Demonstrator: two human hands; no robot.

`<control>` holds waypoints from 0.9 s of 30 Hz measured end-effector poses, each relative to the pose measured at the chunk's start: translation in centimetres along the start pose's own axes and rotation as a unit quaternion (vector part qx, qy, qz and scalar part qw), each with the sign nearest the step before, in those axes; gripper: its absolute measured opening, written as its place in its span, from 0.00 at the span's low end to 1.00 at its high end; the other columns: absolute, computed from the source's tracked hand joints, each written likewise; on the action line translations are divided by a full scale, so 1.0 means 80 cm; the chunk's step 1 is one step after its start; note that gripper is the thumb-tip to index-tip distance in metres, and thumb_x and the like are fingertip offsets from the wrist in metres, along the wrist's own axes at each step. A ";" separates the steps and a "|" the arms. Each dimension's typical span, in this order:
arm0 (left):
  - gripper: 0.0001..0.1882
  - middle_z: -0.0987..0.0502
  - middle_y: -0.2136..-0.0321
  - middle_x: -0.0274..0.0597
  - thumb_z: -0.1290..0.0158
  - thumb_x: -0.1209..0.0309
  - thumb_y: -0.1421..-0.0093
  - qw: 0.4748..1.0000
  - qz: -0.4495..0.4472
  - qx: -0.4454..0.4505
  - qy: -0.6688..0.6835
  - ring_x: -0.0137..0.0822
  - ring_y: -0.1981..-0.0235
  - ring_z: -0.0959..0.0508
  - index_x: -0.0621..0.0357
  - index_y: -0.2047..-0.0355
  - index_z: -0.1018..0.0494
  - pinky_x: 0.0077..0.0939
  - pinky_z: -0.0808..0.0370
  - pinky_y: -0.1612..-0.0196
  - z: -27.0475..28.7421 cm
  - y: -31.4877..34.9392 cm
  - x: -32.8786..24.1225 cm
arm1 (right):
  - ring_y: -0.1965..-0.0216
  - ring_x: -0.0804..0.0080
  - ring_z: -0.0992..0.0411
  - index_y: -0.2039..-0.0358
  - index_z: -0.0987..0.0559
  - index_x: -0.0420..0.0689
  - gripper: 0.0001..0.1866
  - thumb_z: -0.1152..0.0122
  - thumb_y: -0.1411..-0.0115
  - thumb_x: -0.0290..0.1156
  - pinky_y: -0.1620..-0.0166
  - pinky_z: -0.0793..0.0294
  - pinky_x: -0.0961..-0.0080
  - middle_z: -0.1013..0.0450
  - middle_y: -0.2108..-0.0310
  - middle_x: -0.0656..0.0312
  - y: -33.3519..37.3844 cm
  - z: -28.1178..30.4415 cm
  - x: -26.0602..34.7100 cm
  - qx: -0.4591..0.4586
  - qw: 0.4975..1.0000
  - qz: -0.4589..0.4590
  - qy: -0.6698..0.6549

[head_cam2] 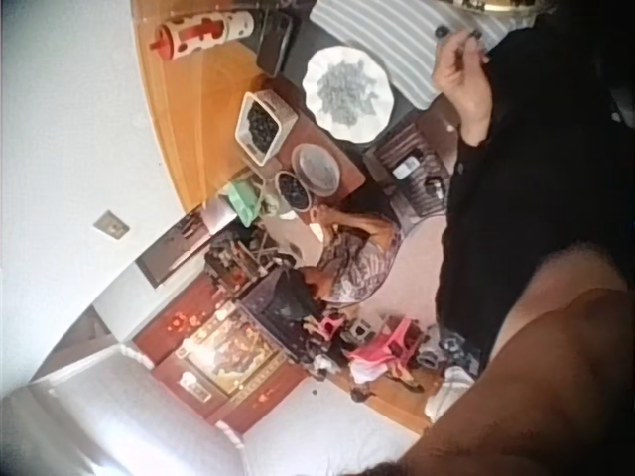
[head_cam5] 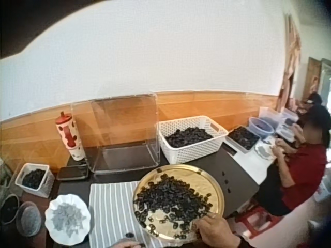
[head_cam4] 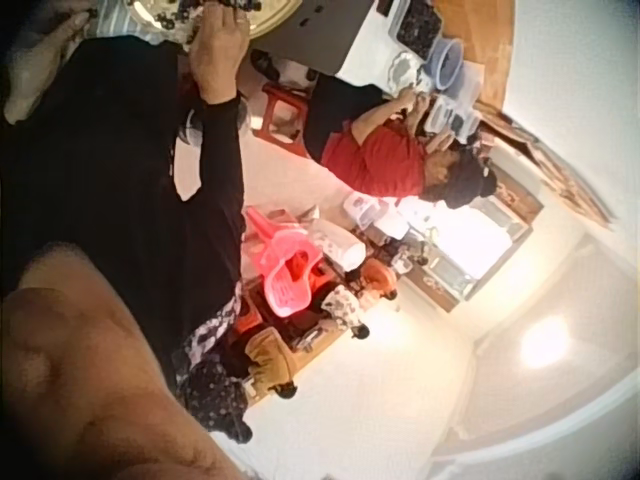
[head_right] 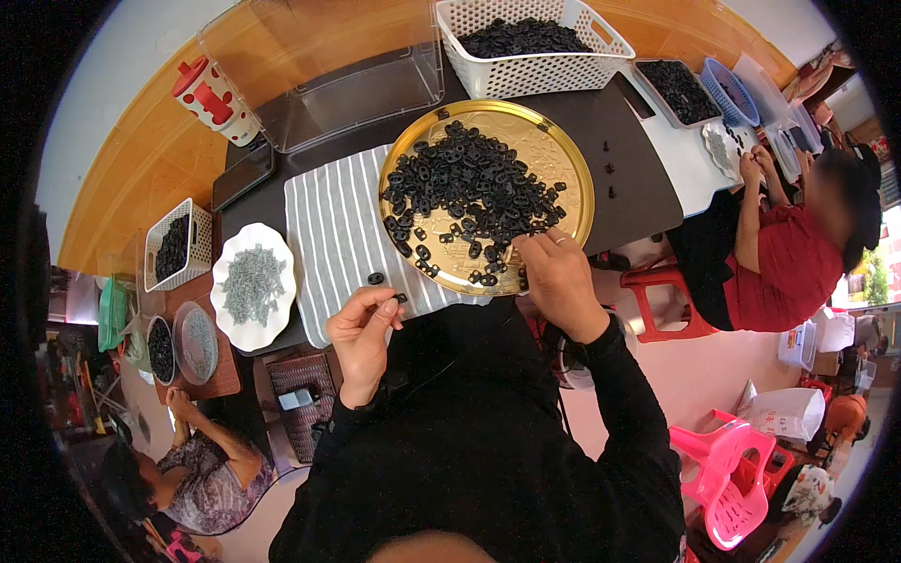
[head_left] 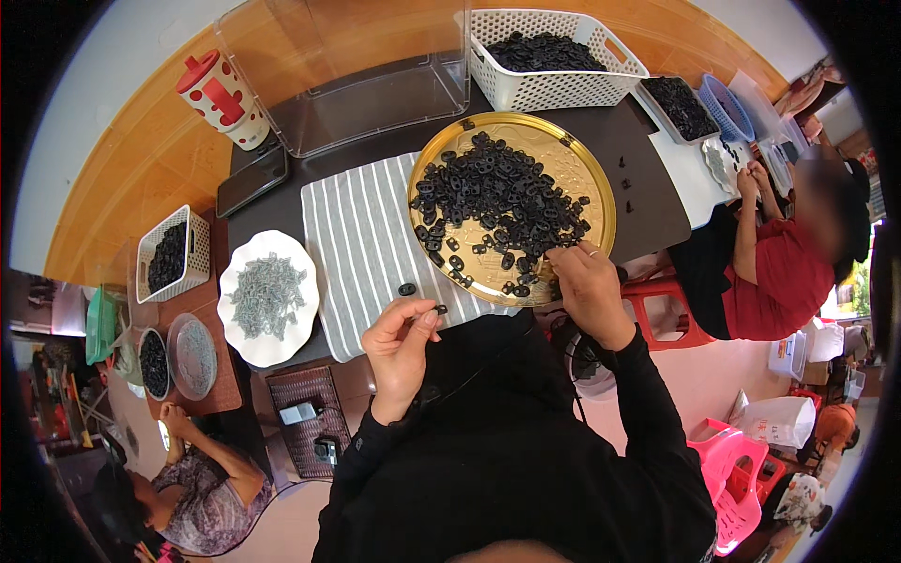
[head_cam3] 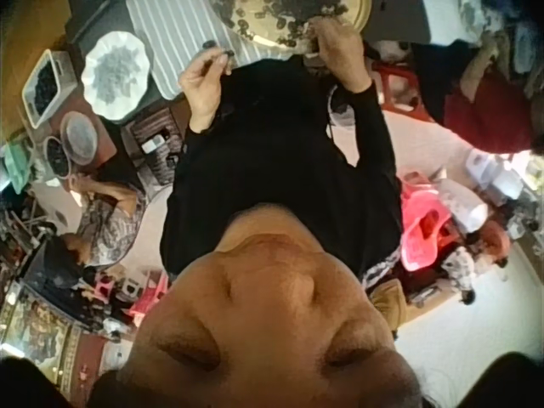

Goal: The person picks up black plastic toggles and metal springs, fits a spring into each toggle by hand, and places the assembled pieces onto a striped cloth.

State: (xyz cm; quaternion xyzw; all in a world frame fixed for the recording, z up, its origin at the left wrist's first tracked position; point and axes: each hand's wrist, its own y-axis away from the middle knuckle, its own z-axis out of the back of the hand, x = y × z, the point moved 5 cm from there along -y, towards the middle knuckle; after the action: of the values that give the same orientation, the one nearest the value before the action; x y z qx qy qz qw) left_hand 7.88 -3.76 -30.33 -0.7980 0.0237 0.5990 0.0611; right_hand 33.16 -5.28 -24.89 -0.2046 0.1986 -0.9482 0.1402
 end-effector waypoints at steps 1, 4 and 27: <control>0.07 0.25 0.69 0.39 0.47 0.83 0.41 1.000 -0.003 0.007 -0.005 0.26 0.71 0.25 0.68 0.62 0.24 0.17 0.27 0.72 -0.001 0.001 -0.001 | 0.70 0.53 0.28 0.65 0.24 0.37 0.10 0.45 0.50 0.15 0.67 0.29 0.63 0.26 0.72 0.53 0.001 0.000 -0.004 -0.013 1.000 -0.014 -0.016; 0.08 0.26 0.69 0.39 0.47 0.84 0.41 0.999 -0.012 0.015 -0.026 0.24 0.73 0.27 0.67 0.62 0.23 0.16 0.28 0.71 -0.003 0.000 -0.003 | 0.69 0.53 0.29 0.66 0.24 0.37 0.10 0.46 0.51 0.15 0.66 0.29 0.63 0.27 0.72 0.54 0.003 -0.002 -0.008 -0.023 0.999 -0.029 -0.016; 0.08 0.27 0.70 0.37 0.47 0.84 0.41 0.999 0.003 0.027 -0.031 0.23 0.74 0.28 0.67 0.62 0.23 0.14 0.29 0.72 -0.012 0.006 0.000 | 0.70 0.56 0.31 0.64 0.27 0.39 0.12 0.47 0.51 0.18 0.67 0.31 0.63 0.30 0.74 0.55 -0.011 0.008 0.008 0.028 0.998 0.027 0.057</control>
State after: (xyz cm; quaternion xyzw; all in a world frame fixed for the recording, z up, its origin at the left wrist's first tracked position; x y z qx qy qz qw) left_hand 8.74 -4.34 -30.10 -0.7769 0.0408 0.6230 0.0818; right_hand 32.74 -4.94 -23.75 -0.1405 0.1853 -0.9594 0.1598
